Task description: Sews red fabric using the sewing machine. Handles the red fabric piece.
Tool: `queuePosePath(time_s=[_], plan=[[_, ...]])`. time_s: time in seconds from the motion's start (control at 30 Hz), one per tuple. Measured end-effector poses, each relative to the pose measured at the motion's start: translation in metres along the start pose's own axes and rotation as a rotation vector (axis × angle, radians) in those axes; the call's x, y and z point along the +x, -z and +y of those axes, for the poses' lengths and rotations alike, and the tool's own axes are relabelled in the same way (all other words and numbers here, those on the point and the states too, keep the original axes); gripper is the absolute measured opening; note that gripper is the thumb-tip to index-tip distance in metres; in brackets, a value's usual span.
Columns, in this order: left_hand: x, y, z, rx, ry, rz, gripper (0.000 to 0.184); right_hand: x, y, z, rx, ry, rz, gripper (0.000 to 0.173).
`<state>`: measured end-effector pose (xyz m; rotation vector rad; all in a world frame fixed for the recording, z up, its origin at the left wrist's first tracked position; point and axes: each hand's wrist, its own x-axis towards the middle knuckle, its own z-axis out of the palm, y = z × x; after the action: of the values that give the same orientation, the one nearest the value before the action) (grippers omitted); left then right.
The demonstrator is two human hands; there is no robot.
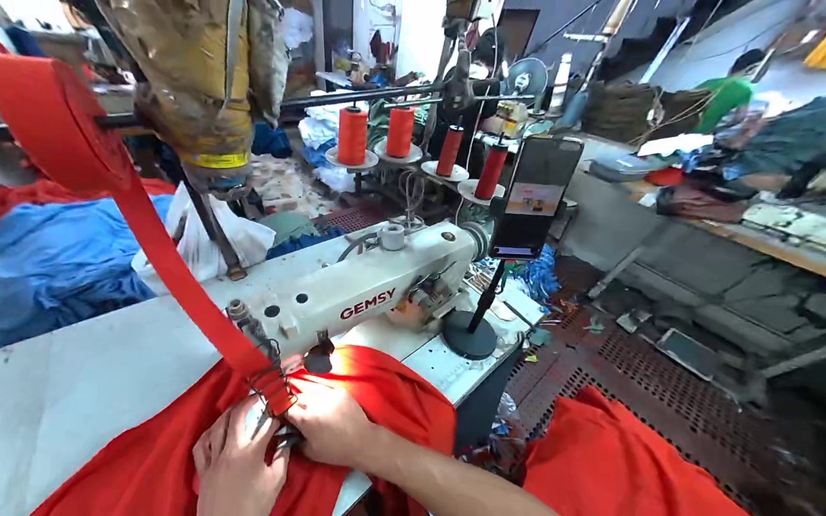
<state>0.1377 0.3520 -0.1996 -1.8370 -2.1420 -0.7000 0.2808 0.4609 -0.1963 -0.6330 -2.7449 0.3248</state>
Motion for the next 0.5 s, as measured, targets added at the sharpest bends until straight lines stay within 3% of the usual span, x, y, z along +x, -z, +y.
queuePosePath(time_s=[0.13,0.23,0.33,0.5], plan=[[0.009,0.009,0.031,0.081,0.204,-0.025,0.018,0.002,-0.003,0.005,-0.012,0.046,0.090,0.022],[0.004,0.005,0.039,0.056,0.360,-0.090,0.032,-0.005,-0.003,0.006,-0.011,0.058,0.142,0.026],[-0.002,-0.005,0.028,0.072,0.337,-0.067,0.031,-0.014,-0.006,0.010,0.030,0.086,0.167,0.031],[-0.004,-0.009,0.022,0.116,0.228,0.003,0.029,-0.016,0.003,-0.002,-0.017,-0.049,0.041,0.036]])
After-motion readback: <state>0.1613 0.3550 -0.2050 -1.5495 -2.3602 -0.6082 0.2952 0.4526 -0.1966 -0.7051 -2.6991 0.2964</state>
